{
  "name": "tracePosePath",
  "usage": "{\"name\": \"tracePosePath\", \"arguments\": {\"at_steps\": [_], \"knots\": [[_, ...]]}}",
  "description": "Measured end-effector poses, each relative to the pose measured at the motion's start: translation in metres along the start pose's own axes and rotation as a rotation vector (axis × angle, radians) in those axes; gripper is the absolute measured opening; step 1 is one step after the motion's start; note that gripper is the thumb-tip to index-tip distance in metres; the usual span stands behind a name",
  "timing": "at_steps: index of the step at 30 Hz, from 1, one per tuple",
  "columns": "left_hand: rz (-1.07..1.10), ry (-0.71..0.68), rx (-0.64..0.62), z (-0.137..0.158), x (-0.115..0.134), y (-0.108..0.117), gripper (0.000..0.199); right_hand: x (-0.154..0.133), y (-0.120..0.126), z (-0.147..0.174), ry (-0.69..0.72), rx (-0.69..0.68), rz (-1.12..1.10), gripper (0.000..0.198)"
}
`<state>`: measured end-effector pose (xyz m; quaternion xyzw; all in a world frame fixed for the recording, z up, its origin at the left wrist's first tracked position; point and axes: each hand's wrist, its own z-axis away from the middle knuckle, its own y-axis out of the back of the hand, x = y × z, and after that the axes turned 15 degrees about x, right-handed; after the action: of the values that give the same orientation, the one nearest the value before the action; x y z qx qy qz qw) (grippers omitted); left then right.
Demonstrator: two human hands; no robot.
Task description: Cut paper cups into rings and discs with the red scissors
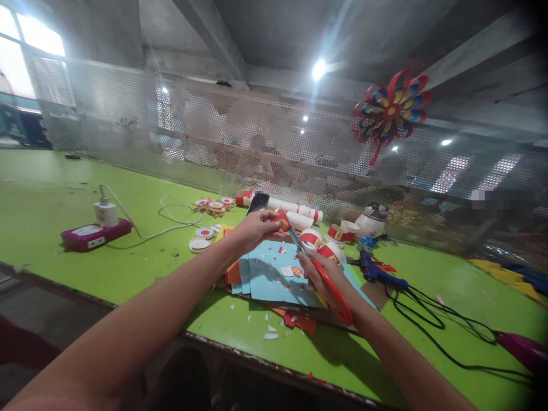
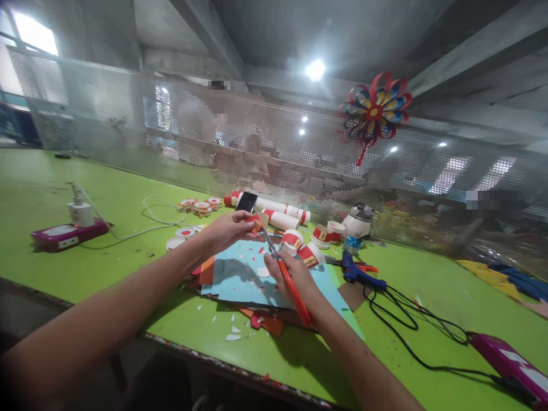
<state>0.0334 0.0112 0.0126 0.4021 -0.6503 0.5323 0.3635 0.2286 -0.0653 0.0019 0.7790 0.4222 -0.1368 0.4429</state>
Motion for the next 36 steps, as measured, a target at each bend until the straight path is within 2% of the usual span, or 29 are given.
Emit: {"name": "tracePosePath", "arguments": {"at_steps": [17,36], "knots": [[0.018,0.014,0.0,-0.0009,-0.0015,-0.0002,0.008,-0.0046,-0.0007,0.0012,0.002,0.008,0.073,0.044],[0.001,0.01,-0.009,-0.0014,-0.0025,0.0007,0.006,-0.0034,-0.002,0.0012,-0.054,-0.008,0.023,0.045]]}}
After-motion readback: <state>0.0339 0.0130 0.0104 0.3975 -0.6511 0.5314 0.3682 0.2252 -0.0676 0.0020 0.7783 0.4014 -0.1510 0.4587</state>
